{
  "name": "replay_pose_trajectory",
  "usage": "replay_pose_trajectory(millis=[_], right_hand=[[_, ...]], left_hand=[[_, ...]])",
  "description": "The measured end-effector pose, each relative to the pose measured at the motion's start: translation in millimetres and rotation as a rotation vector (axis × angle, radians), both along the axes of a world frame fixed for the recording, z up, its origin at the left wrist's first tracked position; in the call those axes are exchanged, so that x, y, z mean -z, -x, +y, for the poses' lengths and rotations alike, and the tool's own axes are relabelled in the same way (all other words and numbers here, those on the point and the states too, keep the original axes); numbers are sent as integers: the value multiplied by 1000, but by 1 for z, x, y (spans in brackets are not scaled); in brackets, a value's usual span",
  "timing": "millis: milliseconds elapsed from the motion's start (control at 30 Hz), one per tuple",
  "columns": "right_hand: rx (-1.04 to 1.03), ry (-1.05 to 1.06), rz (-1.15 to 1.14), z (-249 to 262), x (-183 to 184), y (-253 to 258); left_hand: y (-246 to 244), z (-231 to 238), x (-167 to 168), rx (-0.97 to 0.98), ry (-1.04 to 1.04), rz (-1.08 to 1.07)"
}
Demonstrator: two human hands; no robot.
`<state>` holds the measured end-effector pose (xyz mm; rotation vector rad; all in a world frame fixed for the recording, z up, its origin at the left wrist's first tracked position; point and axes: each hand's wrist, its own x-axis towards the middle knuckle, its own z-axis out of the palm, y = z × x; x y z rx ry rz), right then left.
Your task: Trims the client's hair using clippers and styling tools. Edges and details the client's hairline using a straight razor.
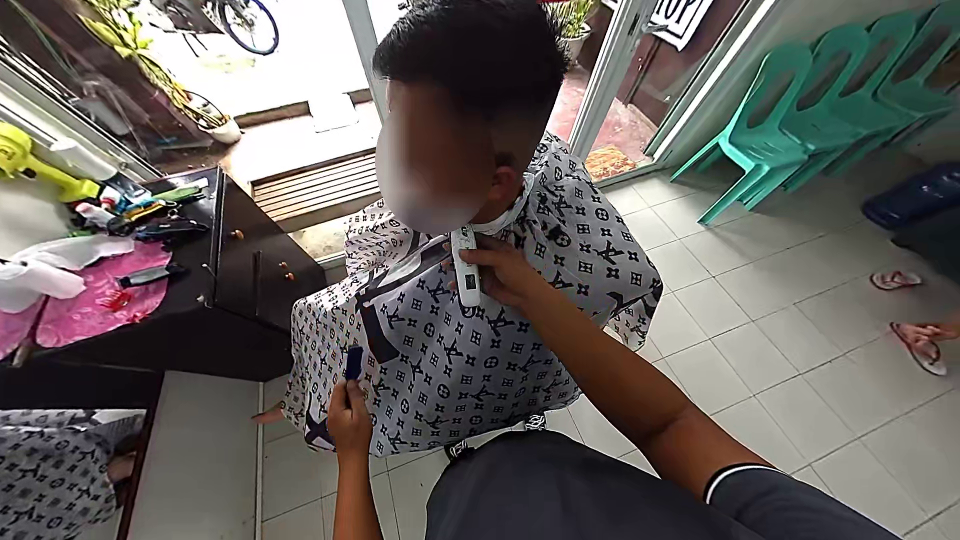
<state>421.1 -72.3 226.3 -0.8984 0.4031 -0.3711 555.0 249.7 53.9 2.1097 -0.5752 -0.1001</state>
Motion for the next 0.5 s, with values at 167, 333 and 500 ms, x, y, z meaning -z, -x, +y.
replay_pose_trajectory(millis=[167, 333, 500], right_hand=[[11, -8, -111, -3, 0, 3], [53, 74, -172, -2, -1, 5], [11, 37, -35, -4, 0, 2]], left_hand=[[26, 58, 46, -264, -93, 128], [46, 90, 74, -404, -161, 230], [66, 101, 91, -462, -255, 319]])
